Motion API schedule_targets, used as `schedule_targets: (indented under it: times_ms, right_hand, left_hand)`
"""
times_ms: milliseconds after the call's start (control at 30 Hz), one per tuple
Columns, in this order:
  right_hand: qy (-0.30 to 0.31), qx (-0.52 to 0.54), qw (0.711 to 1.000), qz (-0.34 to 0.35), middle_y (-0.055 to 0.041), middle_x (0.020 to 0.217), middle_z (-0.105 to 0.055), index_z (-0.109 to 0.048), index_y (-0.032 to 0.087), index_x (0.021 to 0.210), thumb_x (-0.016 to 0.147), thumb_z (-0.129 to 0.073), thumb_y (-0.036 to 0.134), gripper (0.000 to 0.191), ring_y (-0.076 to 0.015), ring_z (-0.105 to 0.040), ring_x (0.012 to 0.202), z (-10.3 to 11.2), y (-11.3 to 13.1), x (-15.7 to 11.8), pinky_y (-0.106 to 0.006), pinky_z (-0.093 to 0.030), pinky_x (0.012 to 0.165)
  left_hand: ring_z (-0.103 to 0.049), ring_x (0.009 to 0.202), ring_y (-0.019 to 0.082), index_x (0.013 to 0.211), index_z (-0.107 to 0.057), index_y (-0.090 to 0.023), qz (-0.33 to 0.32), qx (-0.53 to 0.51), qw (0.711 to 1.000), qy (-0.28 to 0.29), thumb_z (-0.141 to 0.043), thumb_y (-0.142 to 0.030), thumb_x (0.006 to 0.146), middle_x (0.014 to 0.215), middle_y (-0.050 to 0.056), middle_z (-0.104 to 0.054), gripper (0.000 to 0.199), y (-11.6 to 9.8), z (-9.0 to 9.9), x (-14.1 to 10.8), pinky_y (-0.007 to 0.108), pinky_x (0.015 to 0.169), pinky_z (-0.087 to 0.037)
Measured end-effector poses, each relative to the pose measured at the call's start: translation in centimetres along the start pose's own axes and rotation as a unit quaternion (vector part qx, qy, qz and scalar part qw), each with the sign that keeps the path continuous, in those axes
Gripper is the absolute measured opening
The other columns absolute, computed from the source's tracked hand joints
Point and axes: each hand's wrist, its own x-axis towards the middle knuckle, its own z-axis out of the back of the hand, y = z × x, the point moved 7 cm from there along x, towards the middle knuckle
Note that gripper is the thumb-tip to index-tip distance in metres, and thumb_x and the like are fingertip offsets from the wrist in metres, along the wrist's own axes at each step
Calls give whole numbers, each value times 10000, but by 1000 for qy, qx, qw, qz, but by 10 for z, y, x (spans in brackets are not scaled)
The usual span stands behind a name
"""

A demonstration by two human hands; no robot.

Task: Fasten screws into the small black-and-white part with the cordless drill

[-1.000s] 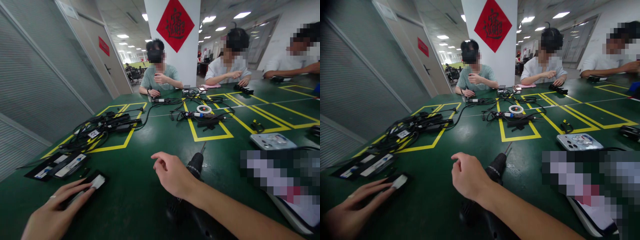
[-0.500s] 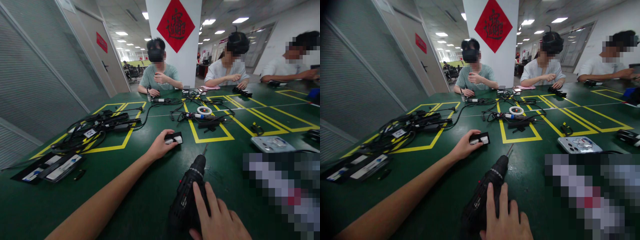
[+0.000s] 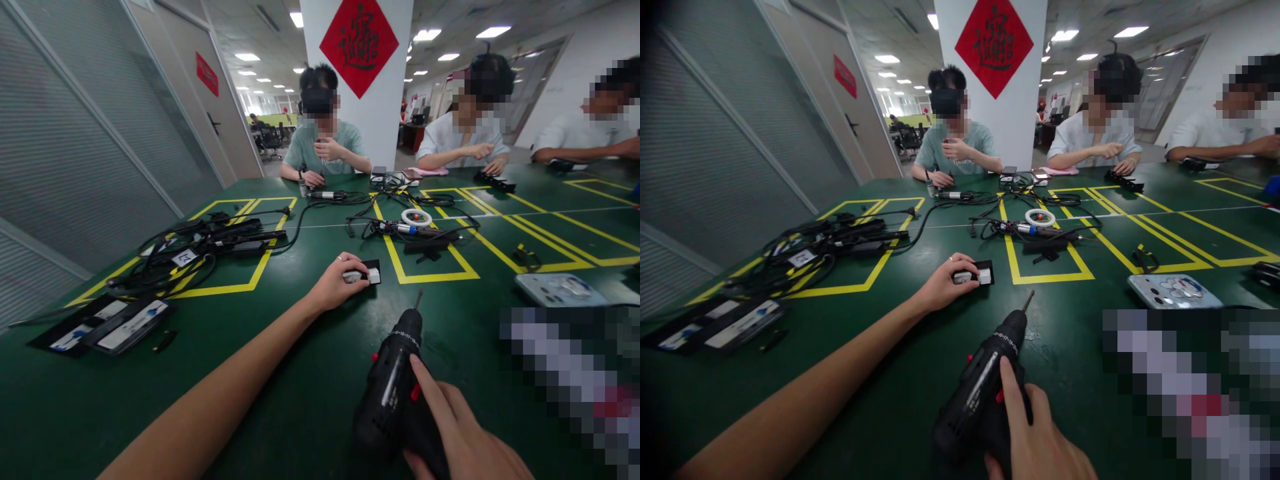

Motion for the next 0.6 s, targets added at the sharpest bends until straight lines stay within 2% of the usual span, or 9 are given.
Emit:
schedule_targets:
  times_ms: [67, 133, 167, 267, 333, 400, 433, 500, 600]
  right_hand:
    - [-28, 60, 998, 11, -109, 1349, -432, -40, 354, 1459, 782, -469, 240, 809, -233, -688, 756, 12, -8, -1, -401, -575, 665]
    - [-86, 126, 988, 35, -70, 1369, -450, -118, 340, 1444, 767, -535, 266, 798, -244, -588, 1081, 33, -9, -1, -374, -508, 869]
    - [-117, 150, 981, 25, -60, 1316, -514, -171, 334, 1427, 756, -568, 282, 781, -233, -559, 1124, 45, -11, 0, -361, -478, 912]
    - [-200, 249, 947, 24, -46, 1193, -617, -321, 332, 1357, 749, -625, 371, 681, -212, -623, 1026, 82, -9, 5, -243, -552, 750]
    - [-243, 310, 919, 4, -19, 908, -709, -541, 312, 1126, 747, -630, 438, 409, -179, -690, 754, 99, -11, 11, -195, -560, 622]
    - [-246, 348, 905, 8, -21, 742, -704, -629, 278, 882, 761, -604, 463, 223, -184, -679, 657, 106, -11, 18, -203, -554, 577]
    - [-233, 348, 908, 30, -23, 743, -702, -643, 277, 831, 779, -587, 455, 194, -184, -676, 671, 106, -9, 22, -210, -551, 598]
    - [-228, 329, 914, 59, -18, 788, -694, -656, 296, 791, 823, -535, 438, 190, -183, -668, 725, 104, -12, 23, -225, -543, 644]
    - [-192, 276, 942, 21, -23, 867, -675, -661, 315, 700, 852, -469, 478, 294, -212, -651, 862, 90, -31, 21, -256, -543, 662]
  left_hand:
    - [-503, 1032, 172, 921, -627, -189, -11, -7, 1000, 4, -629, -263, 750, 1054, 60, -502, 186, -1, 0, 1, 340, 971, -401]
    - [-503, 1028, 168, 913, -618, -183, -19, -15, 1000, 11, -630, -258, 750, 1058, 60, -501, 180, -2, 1, 2, 337, 971, -398]
    - [-501, 1032, 169, 912, -614, -181, -21, -18, 1000, 14, -634, -260, 748, 1063, 61, -501, 184, -2, 1, 2, 338, 973, -396]
    - [-493, 1057, 174, 917, -607, -178, -24, -25, 999, 20, -645, -278, 744, 1079, 66, -502, 203, -2, 3, 3, 342, 982, -388]
    - [-495, 1054, 175, 920, -604, -177, -25, -28, 999, 23, -646, -286, 746, 1080, 68, -504, 210, -1, 3, 3, 345, 978, -391]
    - [-498, 1043, 176, 921, -602, -177, -24, -30, 999, 27, -645, -286, 748, 1073, 71, -507, 209, -1, 3, 3, 349, 976, -395]
    - [-499, 1039, 178, 923, -602, -178, -24, -30, 999, 28, -646, -283, 747, 1070, 73, -508, 210, -1, 3, 2, 351, 976, -396]
    - [-499, 1036, 181, 927, -602, -180, -24, -29, 999, 28, -646, -274, 745, 1070, 76, -510, 210, -2, 3, 2, 352, 972, -399]
    - [-497, 1035, 184, 925, -599, -181, -31, -27, 999, 33, -639, -268, 750, 1060, 76, -523, 199, -6, 3, 2, 354, 964, -400]
